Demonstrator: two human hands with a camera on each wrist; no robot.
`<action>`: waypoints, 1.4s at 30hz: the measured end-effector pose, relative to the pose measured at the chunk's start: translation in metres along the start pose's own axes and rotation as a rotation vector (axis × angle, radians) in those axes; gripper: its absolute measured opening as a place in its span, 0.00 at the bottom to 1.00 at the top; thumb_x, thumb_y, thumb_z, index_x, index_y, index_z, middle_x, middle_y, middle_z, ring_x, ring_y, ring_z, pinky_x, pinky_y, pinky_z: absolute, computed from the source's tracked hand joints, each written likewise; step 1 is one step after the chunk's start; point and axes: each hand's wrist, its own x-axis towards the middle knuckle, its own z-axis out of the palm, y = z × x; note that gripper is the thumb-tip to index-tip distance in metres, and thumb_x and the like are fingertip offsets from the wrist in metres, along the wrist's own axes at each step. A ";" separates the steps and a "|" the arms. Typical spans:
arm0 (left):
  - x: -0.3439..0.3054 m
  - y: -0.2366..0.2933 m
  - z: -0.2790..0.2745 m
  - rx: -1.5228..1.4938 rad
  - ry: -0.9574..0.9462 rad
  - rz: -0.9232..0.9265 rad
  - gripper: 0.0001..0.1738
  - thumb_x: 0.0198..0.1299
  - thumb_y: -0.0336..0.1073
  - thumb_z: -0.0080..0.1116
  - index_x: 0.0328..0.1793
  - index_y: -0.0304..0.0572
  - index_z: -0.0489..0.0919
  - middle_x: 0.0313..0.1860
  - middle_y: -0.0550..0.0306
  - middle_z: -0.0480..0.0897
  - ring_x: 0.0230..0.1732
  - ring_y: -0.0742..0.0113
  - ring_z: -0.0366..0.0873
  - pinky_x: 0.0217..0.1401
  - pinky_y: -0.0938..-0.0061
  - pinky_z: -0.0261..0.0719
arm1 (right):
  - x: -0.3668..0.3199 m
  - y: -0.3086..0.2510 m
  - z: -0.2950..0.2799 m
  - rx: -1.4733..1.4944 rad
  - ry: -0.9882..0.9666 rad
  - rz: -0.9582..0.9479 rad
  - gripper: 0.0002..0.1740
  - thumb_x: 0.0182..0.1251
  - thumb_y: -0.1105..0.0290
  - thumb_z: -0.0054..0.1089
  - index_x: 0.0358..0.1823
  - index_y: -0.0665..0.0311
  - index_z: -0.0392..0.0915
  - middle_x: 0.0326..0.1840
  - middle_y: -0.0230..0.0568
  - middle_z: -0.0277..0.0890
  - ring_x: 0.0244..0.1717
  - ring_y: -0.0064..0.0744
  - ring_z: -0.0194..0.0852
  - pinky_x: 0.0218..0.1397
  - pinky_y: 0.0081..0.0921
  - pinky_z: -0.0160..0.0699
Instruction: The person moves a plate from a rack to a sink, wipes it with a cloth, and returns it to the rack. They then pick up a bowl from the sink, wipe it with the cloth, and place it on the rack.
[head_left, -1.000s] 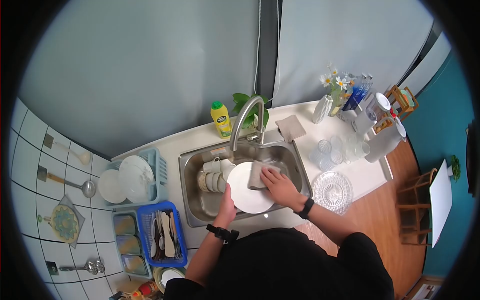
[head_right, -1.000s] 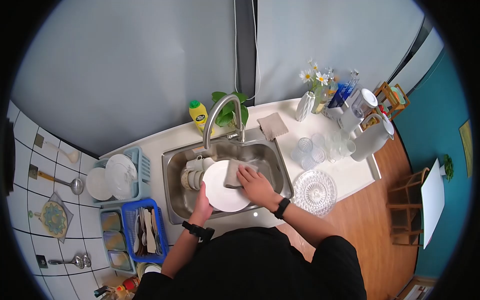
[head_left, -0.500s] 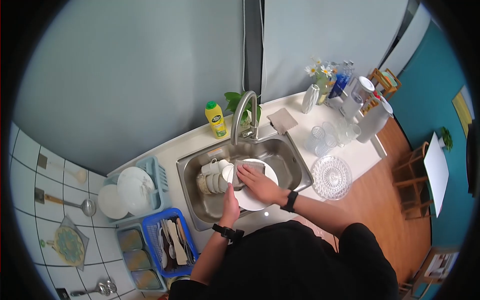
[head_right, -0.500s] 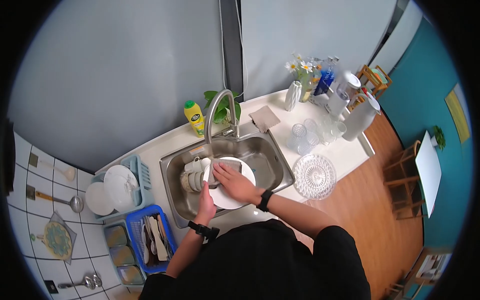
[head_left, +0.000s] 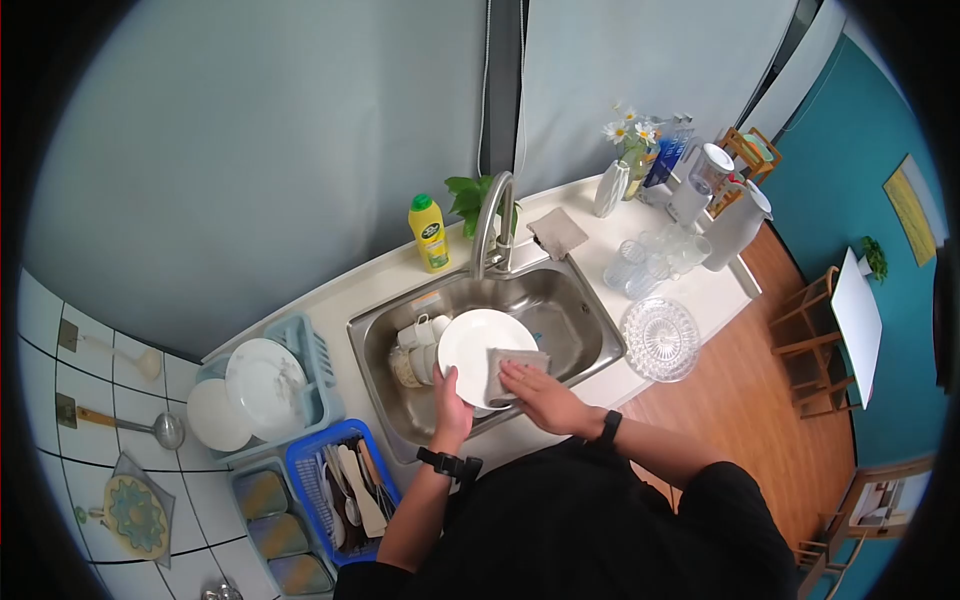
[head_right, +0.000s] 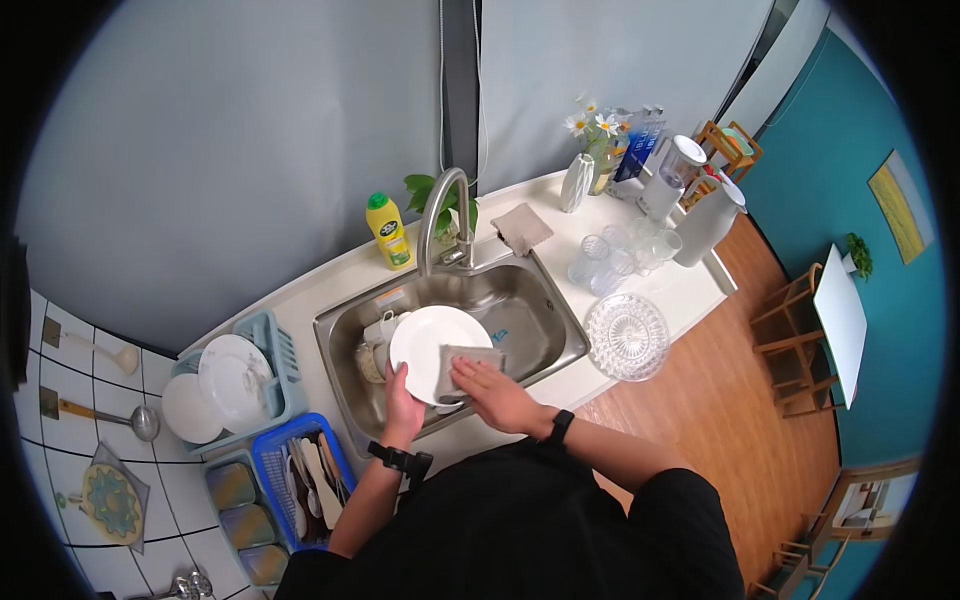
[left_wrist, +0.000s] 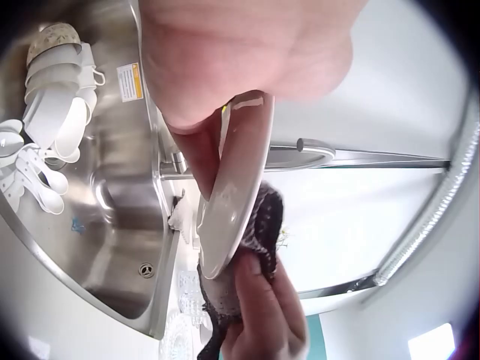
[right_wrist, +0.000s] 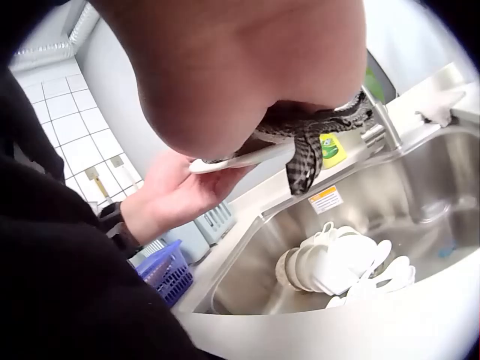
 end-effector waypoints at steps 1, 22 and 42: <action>0.005 -0.003 -0.002 0.051 0.007 0.016 0.28 0.81 0.43 0.40 0.80 0.36 0.61 0.75 0.48 0.69 0.73 0.58 0.69 0.75 0.63 0.68 | 0.006 -0.002 -0.001 -0.004 -0.001 -0.003 0.37 0.69 0.73 0.58 0.79 0.68 0.59 0.84 0.58 0.52 0.84 0.55 0.49 0.85 0.48 0.49; 0.011 -0.033 0.020 0.084 0.087 0.084 0.25 0.80 0.41 0.45 0.79 0.46 0.60 0.77 0.50 0.65 0.75 0.60 0.66 0.75 0.65 0.68 | 0.014 0.064 -0.018 0.045 -0.009 -0.129 0.36 0.71 0.71 0.55 0.80 0.69 0.57 0.83 0.57 0.53 0.85 0.55 0.49 0.85 0.47 0.50; 0.013 -0.005 0.013 0.078 0.085 0.069 0.27 0.78 0.39 0.47 0.79 0.39 0.62 0.70 0.46 0.74 0.68 0.56 0.76 0.70 0.60 0.76 | 0.017 0.071 -0.008 0.005 0.032 -0.068 0.33 0.71 0.69 0.55 0.77 0.69 0.62 0.82 0.58 0.56 0.83 0.55 0.51 0.84 0.45 0.53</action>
